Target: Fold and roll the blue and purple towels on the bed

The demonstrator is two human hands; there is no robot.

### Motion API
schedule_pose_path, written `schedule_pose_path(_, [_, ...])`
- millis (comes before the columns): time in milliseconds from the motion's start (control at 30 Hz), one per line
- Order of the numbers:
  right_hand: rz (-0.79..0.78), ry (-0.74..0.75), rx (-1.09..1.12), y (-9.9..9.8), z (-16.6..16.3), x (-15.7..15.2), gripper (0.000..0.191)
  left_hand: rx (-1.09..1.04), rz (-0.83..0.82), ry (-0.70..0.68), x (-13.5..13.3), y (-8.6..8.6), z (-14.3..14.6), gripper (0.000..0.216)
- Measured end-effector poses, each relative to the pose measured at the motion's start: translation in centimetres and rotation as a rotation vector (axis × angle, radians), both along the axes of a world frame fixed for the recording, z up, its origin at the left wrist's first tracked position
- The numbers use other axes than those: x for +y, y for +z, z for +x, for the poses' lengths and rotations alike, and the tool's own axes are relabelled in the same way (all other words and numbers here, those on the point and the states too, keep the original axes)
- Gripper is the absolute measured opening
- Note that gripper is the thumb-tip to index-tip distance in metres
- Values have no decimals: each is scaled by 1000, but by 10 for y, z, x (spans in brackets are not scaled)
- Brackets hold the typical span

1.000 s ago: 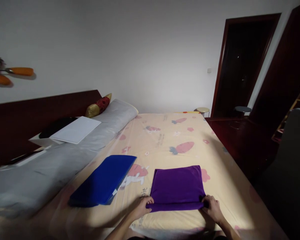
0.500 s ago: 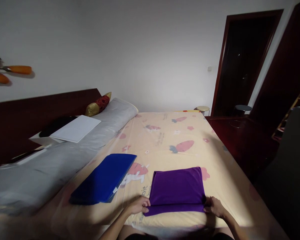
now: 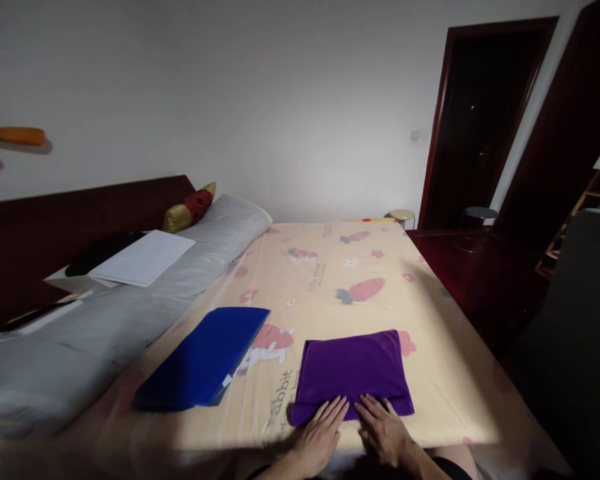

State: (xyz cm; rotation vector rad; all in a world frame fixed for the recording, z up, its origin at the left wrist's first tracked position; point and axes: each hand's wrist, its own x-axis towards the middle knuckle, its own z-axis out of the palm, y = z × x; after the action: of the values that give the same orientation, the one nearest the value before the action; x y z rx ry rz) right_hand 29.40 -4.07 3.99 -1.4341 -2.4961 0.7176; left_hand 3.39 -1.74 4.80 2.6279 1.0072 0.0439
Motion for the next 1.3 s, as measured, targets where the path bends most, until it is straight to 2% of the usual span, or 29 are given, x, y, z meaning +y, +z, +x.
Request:
schedule_pose_path(67, [13, -141, -37, -2, 15, 2, 56, 17, 56, 29, 7, 3, -15, 68])
schedule_pose_path(167, [70, -352, -116, -8, 46, 6, 60, 58, 165, 120, 23, 11, -53, 64])
schedule_pose_path(267, [151, -450, -171, -17, 67, 8, 60, 74, 282, 147, 34, 14, -85, 62])
schedule_pose_path(333, [216, -476, -194, -18, 71, 8, 56, 73, 334, 141, 35, 12, -94, 59])
schedule_pose_path(400, [288, -457, -184, -15, 69, 8, 48, 66, 360, 123, 33, 9, -92, 56])
schedule_pose_path(467, [329, -370, -129, -6, 66, 6, 41, 53, 364, 93, 30, 4, -85, 56])
schedule_pose_path(567, [277, -206, -54, 7, 60, 3, 39, 40, 327, 40, 25, -2, -69, 62])
schedule_pose_path(667, [195, -137, -29, 10, 57, 0, 45, 59, 239, 19, 20, -1, -58, 63])
schedule_pose_path(767, [126, -192, 31, 5, 59, 2, 46, 71, 163, 77, 20, 10, -52, 57])
schedule_pose_path(900, [18, -387, 167, -2, 72, 11, 49, 50, 50, 186, 26, 35, -52, 42])
schedule_pose_path(1000, [-13, -447, 195, -3, 85, 15, 45, 67, -15, 184, 31, 48, -58, 46])
schedule_pose_path(1133, [-57, -473, 217, 0, 99, 16, 33, 70, -4, 158, 33, 50, -68, 53])
schedule_pose_path(1300, [-80, -486, 247, 5, 106, 14, 32, -15, -74, 292, 44, 42, -78, 57])
